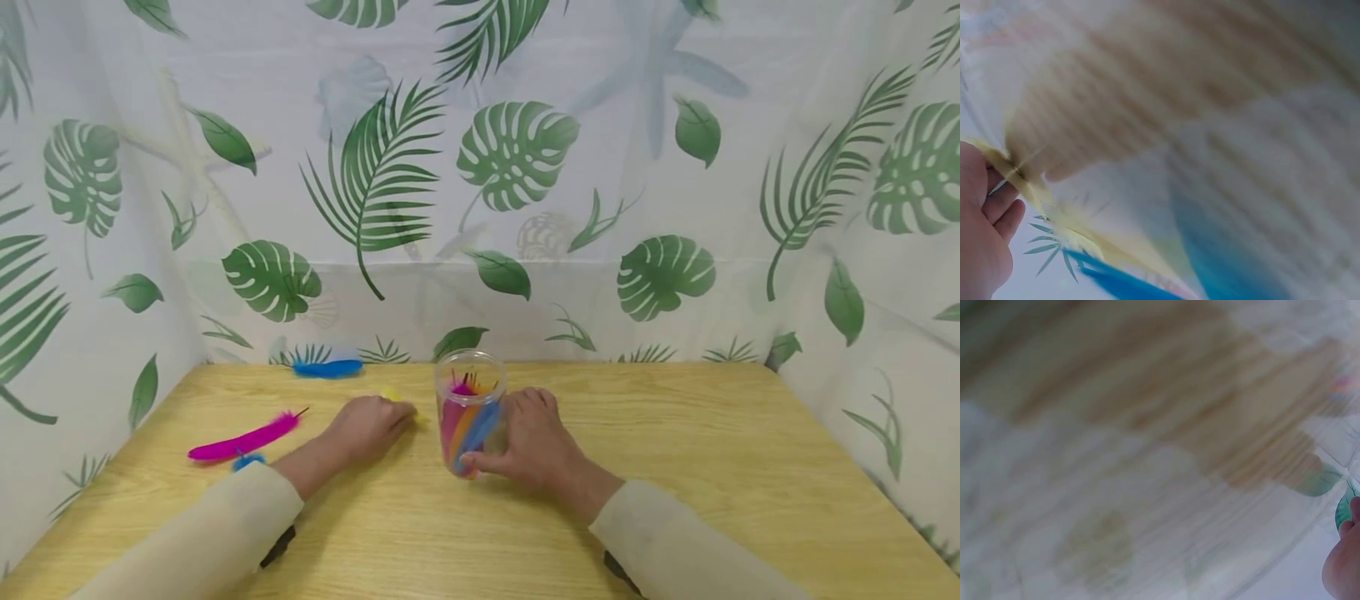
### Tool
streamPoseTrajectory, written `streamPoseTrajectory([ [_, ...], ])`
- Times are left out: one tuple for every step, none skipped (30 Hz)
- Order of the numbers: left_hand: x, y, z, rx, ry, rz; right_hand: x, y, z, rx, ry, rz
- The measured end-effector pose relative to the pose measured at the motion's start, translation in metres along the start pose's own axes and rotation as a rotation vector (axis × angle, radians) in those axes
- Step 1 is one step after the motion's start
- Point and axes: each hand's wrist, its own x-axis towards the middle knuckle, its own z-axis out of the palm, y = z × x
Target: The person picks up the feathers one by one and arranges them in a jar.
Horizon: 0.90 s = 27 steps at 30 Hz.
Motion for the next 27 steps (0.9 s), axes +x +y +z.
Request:
streamPoseTrajectory([
  [0.000,0.001,0.000,-0.034,0.007,-0.020,0.000,0.000,0.000,-0.001,-0.003,0.001],
  [0.000,0.002,-0.001,-0.077,0.013,-0.051,0.000,0.000,0.000,-0.001,-0.007,0.003],
  [0.001,0.003,-0.002,-0.134,0.026,-0.091,0.000,0.000,0.000,-0.001,-0.011,0.004],
  [0.001,0.004,-0.003,-0.201,0.041,-0.139,0.000,0.000,0.000,-0.002,-0.013,0.006],
  [0.002,0.004,-0.005,-0.276,0.057,-0.189,0.001,0.000,0.001,-0.006,-0.012,0.006],
  [0.003,0.004,-0.006,-0.354,0.076,-0.245,0.001,0.000,0.001,-0.008,-0.012,0.006],
  [0.004,0.003,-0.008,-0.426,0.100,-0.304,0.001,0.000,0.001,-0.009,-0.009,0.003],
  [0.005,0.003,-0.009,-0.497,0.113,-0.360,0.001,0.000,0.001,-0.010,-0.011,0.005],
  [0.006,0.002,-0.010,-0.580,0.123,-0.418,0.001,0.000,0.001,-0.013,-0.009,0.003],
  [0.006,0.001,-0.011,-0.666,0.124,-0.473,0.002,0.000,0.000,-0.012,-0.010,0.005],
  [0.007,0.000,-0.013,-0.746,0.125,-0.523,0.002,0.000,0.000,-0.011,-0.012,0.005],
  [0.008,-0.001,-0.014,-0.833,0.121,-0.584,0.002,0.000,0.000,-0.009,-0.014,0.007],
  [0.009,-0.002,-0.015,-0.925,0.119,-0.637,0.002,0.000,0.000,-0.005,-0.016,0.009],
  [0.009,-0.003,-0.016,-1.026,0.108,-0.680,0.002,-0.001,-0.001,-0.001,-0.019,0.012],
  [0.010,-0.004,-0.017,-1.126,0.095,-0.725,0.002,-0.001,-0.001,0.003,-0.019,0.013],
  [0.011,-0.005,-0.019,-1.223,0.076,-0.765,0.002,0.000,-0.001,0.009,-0.021,0.016],
  [0.011,-0.006,-0.020,-1.330,0.054,-0.800,0.002,-0.001,-0.001,0.011,-0.023,0.018],
  [0.012,-0.008,-0.021,-1.440,0.028,-0.830,0.002,-0.001,-0.002,0.014,-0.025,0.021],
  [0.012,-0.009,-0.022,-1.541,-0.001,-0.844,0.002,-0.001,-0.002,0.016,-0.027,0.022],
  [0.012,-0.010,-0.023,-1.627,-0.033,-0.859,0.002,-0.001,-0.002,0.014,-0.031,0.025],
  [0.011,-0.012,-0.024,-1.700,-0.064,-0.870,0.002,-0.001,-0.001,0.012,-0.034,0.028],
  [0.011,-0.013,-0.025,-1.760,-0.087,-0.871,0.002,-0.002,-0.001,0.009,-0.034,0.028],
  [0.010,-0.015,-0.026,-1.803,-0.108,-0.862,0.001,-0.002,-0.001,0.010,-0.037,0.030],
  [0.009,-0.016,-0.026,-1.817,-0.124,-0.849,0.001,-0.002,-0.001,0.009,-0.038,0.030],
  [0.009,-0.017,-0.027,-1.821,-0.132,-0.844,0.001,-0.002,-0.001,0.010,-0.038,0.030],
  [0.009,-0.018,-0.028,-1.814,-0.141,-0.833,0.001,-0.002,-0.001,0.012,-0.039,0.031],
  [0.008,-0.019,-0.029,-1.805,-0.146,-0.823,0.001,-0.002,-0.001,0.014,-0.037,0.029],
])
